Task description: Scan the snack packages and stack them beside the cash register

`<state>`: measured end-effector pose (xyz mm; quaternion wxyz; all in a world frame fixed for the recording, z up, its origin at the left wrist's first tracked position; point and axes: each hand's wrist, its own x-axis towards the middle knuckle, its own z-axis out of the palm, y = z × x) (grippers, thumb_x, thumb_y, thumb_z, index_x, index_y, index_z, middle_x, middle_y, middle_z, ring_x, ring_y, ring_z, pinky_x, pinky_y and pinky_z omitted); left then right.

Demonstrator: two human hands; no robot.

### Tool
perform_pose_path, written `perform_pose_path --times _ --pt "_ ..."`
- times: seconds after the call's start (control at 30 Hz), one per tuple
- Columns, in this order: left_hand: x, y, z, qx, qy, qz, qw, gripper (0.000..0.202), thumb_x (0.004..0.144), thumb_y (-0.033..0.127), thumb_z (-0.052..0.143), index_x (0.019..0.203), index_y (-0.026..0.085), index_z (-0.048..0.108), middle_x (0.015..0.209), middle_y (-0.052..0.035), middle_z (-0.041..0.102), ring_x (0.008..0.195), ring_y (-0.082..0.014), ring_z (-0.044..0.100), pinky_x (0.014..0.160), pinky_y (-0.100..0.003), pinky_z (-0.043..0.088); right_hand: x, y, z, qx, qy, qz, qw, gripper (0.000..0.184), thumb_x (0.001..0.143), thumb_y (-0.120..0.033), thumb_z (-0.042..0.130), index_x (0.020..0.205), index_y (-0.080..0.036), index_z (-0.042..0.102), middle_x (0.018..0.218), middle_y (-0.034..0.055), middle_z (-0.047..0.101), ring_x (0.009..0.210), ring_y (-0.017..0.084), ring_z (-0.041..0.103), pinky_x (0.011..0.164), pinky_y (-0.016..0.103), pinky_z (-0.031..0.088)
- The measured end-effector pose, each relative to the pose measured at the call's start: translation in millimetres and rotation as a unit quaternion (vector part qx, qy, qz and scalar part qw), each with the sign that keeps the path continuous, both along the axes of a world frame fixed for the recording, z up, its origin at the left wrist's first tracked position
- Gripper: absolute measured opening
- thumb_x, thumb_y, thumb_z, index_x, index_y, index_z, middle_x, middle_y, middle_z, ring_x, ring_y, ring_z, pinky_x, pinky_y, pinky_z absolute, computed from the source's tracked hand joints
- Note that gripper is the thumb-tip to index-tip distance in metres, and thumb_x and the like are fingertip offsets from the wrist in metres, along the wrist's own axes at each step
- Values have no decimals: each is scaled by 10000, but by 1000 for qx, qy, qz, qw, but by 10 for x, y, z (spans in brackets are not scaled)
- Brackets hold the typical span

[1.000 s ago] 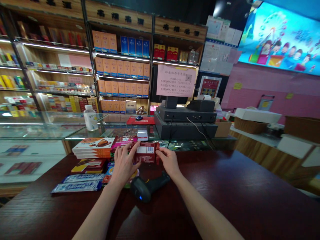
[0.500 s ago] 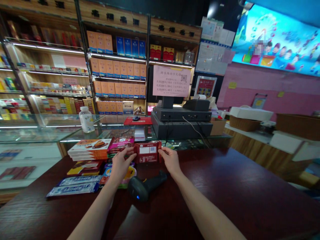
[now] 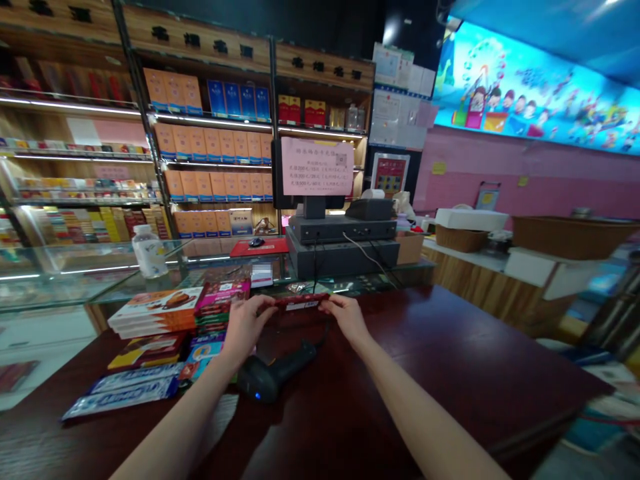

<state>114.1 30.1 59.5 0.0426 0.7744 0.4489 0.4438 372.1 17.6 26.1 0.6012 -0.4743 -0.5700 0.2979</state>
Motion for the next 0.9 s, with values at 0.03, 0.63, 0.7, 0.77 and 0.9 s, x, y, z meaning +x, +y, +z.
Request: perform_pose_path --times 0.03,0.63,0.7,0.77,0.9 --pt "32 -6 4 -5 3 -21 1000 165 843 349 594 881 248 720 859 0 771 788 -199 703 847 -351 525 34 -11 4 0 15 4 1000 260 753 -410 676 834 -197 802 781 37 779 762 217 695 778 348 538" --pt "-55 11 -137 100 111 -103 983 215 956 247 477 922 225 688 1166 -61 748 1066 -185 709 953 -360 574 96 -362 178 50 -310 -28 949 545 862 -451 694 1371 -273 613 1526 123 491 1471 297 372 1187 535 271" --pt "-131 34 -158 140 165 -109 970 231 976 229 450 947 219 679 1169 -59 752 1072 -169 710 1038 -389 533 80 -375 175 77 -399 -38 913 524 918 -416 642 1421 -295 555 1502 99 526 1510 282 289 1197 578 225" --pt "-188 47 -165 180 204 -113 956 244 986 205 433 964 216 676 1179 -59 752 1096 -162 706 1130 -439 456 69 -383 173 96 -452 -39 886 531 947 -393 611 1459 -302 503 1463 78 573 1528 274 241 1202 612 187" --pt "-191 12 -113 229 243 -102 937 231 975 167 469 969 231 691 1210 -50 742 1234 -211 639 1239 -587 221 99 -380 147 132 -503 -62 852 536 964 -365 594 1481 -296 468 1460 75 575 1529 291 233 1202 656 138"
